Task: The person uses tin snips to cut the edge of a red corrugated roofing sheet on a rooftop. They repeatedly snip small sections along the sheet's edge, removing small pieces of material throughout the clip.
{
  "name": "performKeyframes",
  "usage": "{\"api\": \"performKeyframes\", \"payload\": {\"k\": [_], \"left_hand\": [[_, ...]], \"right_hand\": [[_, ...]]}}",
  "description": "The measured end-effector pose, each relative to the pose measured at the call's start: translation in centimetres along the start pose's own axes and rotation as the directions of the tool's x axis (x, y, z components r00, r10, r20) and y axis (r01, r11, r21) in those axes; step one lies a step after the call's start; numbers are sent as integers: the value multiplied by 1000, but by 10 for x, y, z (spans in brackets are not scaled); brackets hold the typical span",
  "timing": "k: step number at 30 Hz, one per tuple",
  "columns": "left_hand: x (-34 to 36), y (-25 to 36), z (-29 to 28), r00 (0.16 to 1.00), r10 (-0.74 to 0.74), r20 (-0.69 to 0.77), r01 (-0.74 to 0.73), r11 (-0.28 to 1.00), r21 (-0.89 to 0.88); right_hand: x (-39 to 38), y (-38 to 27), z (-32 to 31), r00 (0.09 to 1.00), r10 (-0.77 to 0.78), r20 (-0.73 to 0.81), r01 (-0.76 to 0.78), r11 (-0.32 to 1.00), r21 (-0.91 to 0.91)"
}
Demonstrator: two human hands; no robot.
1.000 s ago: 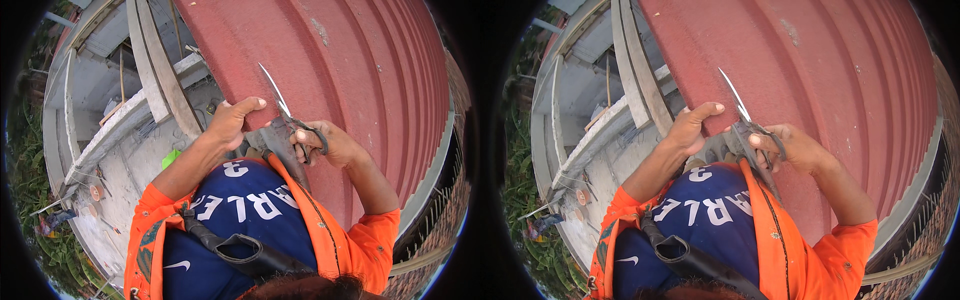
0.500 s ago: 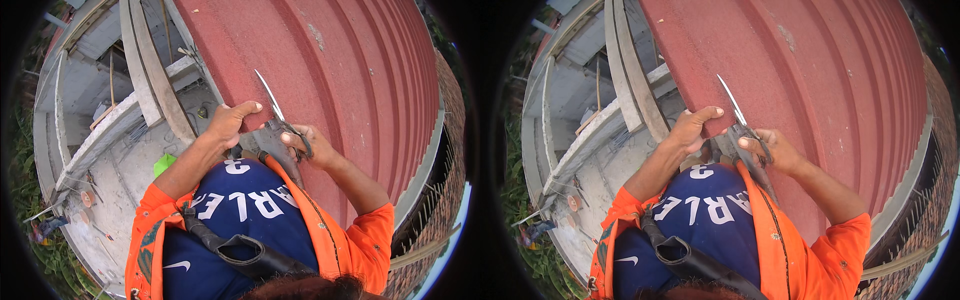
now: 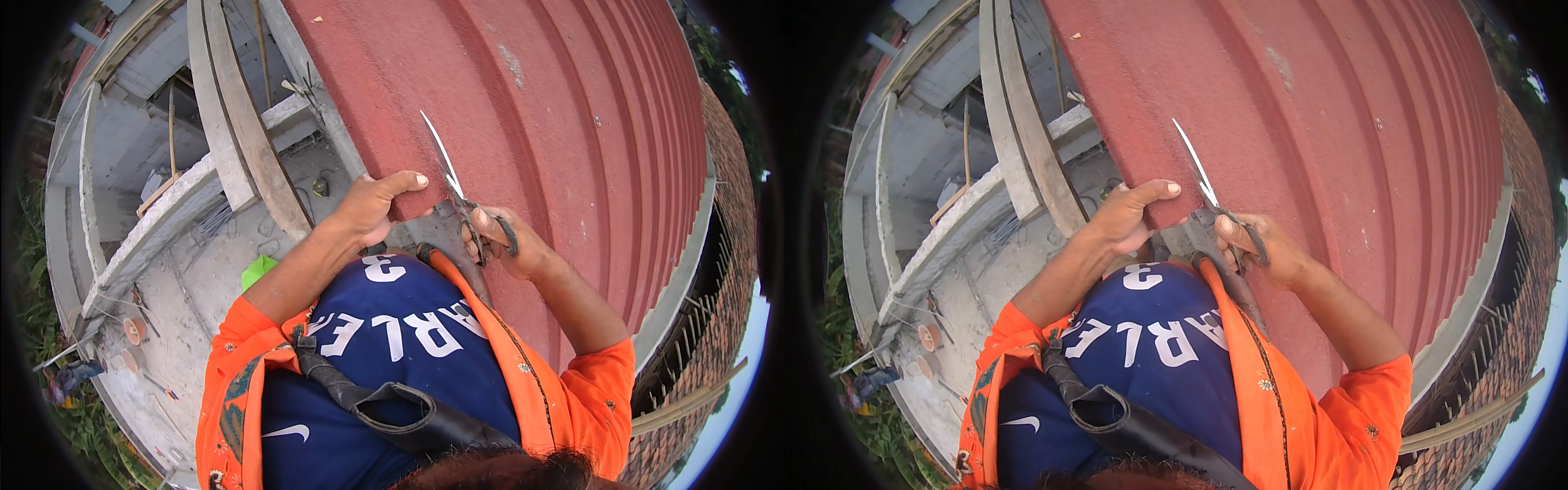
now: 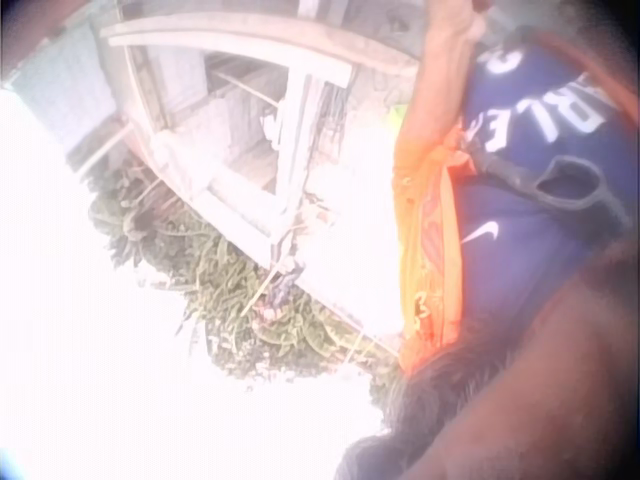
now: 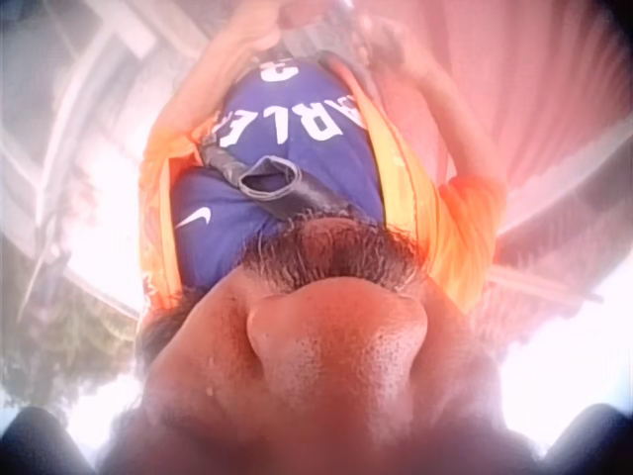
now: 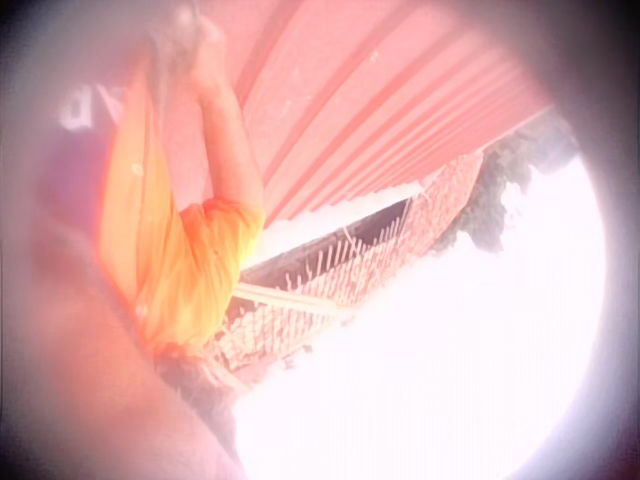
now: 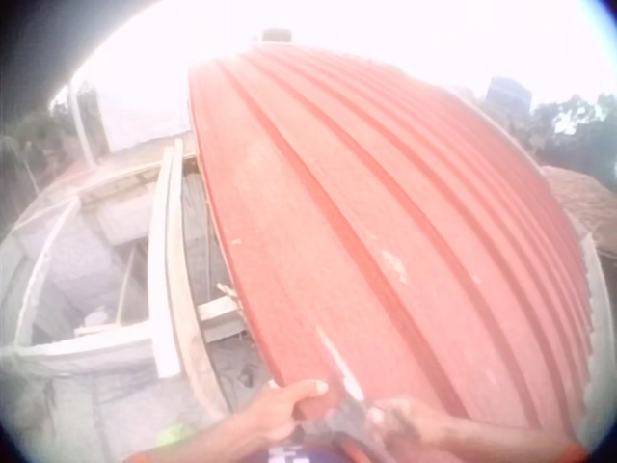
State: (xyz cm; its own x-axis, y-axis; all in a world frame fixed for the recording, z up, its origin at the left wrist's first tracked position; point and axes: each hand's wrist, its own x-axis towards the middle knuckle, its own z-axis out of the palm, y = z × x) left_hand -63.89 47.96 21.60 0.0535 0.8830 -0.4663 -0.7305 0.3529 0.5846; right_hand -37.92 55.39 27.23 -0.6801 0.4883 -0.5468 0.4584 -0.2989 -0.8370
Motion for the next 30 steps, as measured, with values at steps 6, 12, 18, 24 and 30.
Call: {"api": "performKeyframes", "payload": {"k": [6, 12, 18, 24, 30], "left_hand": [[-1, 2, 1, 1000, -7, 23, 6, 1000, 22], [2, 3, -6, 997, -53, 59, 52, 999, 2], [4, 1, -6, 998, -60, 12, 60, 998, 19], [7, 0, -9, 998, -43, 51, 44, 999, -26], [2, 1, -1, 999, -36, 9, 37, 995, -92]], "right_hand": [[6, 1, -6, 998, 48, 36, -51, 993, 110], [10, 1, -16, 998, 24, 53, -37, 965, 261], [11, 15, -2, 1000, -20, -13, 21, 997, 75], [9, -12, 11, 999, -35, -19, 35, 999, 20], [13, 3, 14, 995, -5, -97, 13, 997, 80]]}}
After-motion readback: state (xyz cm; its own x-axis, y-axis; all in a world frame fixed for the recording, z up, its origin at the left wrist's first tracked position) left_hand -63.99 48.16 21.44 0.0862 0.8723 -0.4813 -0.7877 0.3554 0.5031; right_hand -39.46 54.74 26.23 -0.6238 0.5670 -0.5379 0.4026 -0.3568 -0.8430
